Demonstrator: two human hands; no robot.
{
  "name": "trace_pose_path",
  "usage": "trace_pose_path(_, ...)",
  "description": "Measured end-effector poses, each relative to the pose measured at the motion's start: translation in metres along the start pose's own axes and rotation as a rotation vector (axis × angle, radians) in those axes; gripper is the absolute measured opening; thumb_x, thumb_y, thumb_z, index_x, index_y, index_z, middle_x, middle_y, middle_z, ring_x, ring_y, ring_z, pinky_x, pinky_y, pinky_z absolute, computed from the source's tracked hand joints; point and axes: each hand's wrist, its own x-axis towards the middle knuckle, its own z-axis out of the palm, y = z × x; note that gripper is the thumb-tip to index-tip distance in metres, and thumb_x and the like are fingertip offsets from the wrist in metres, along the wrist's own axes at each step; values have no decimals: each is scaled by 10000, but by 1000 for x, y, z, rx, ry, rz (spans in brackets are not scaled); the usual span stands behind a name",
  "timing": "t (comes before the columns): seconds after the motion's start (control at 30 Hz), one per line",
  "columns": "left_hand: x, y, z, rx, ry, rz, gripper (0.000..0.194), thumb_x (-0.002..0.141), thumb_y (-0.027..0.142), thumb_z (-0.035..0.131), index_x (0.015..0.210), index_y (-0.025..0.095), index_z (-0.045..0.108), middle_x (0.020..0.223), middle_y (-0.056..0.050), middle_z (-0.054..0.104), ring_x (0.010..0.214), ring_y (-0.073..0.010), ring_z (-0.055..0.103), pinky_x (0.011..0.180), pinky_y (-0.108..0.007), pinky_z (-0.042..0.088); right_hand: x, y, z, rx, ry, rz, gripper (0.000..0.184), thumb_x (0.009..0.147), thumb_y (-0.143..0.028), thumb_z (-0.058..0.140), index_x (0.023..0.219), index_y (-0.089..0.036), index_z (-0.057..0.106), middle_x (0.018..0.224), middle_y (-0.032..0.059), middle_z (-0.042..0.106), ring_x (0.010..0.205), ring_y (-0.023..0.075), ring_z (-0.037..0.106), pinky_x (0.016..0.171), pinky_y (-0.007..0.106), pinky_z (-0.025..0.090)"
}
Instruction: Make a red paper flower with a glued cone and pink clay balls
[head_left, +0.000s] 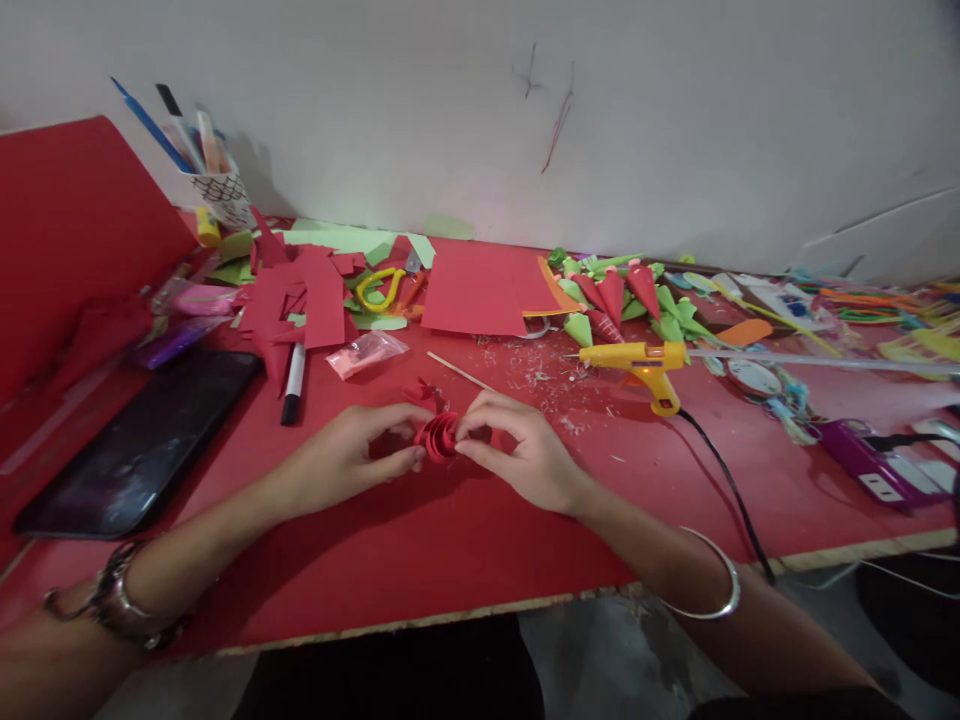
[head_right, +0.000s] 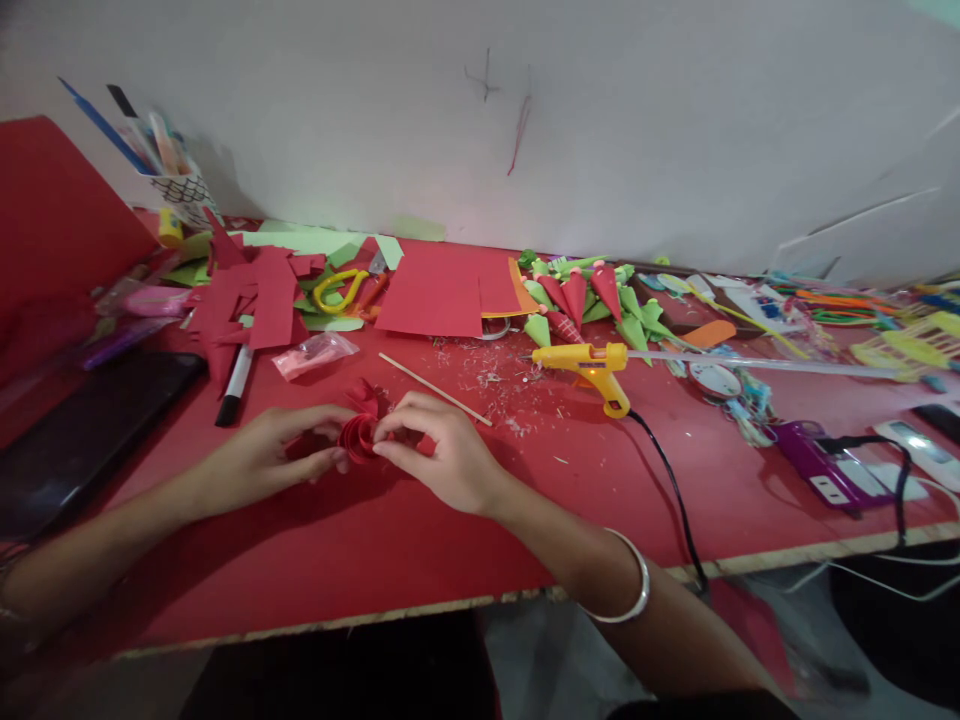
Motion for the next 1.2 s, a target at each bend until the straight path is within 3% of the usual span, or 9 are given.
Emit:
trace_pose_path(0.23,0,0,-4,78,58,7,204,826,256,447,998,181,526,773,1,639,680,-108,586,625,-206,449,0,-1,-2,-40,4,-6,42,797,-176,529,788,-171,570,785,6,525,731,102,517,700,250,427)
trace_pose_path(0.47,0,1,-8,199,317,-95,200,843,307,398,914,172,528,574,38,563,527,-96,522,512,-196,397,1,2,-3,-125,81,42,53,789,-177,520,777,-177,572,774,9,525,710,107,516,656,250,422)
trace_pose_path(0.67,2,-12,-8,368,457,-14,215,820,307,452,998,193,495,798,-4,552,682,-123,514,632,-236,430,2,6,-2,-135,88,37,70,762,-153,516,775,-181,579,767,4,519,675,96,507,612,229,412)
trace_pose_path(0.97,10,-24,-8,514,412,110,272,825,220,438,1093,210,483,1078,-60,474,1021,-190,460,874,-326,398,6,23,-10,-265,154,104,57,750,-153,506,756,-170,560,723,0,576,608,99,487,566,221,385)
trace_pose_path(1.2,19,-32,-17,588,299,235,309,867,129,284,1053,203,518,1099,-67,505,1065,-175,437,927,-355,366,7,29,-14,-385,120,120,51,744,-181,516,710,-172,553,714,-1,519,611,104,476,579,232,379)
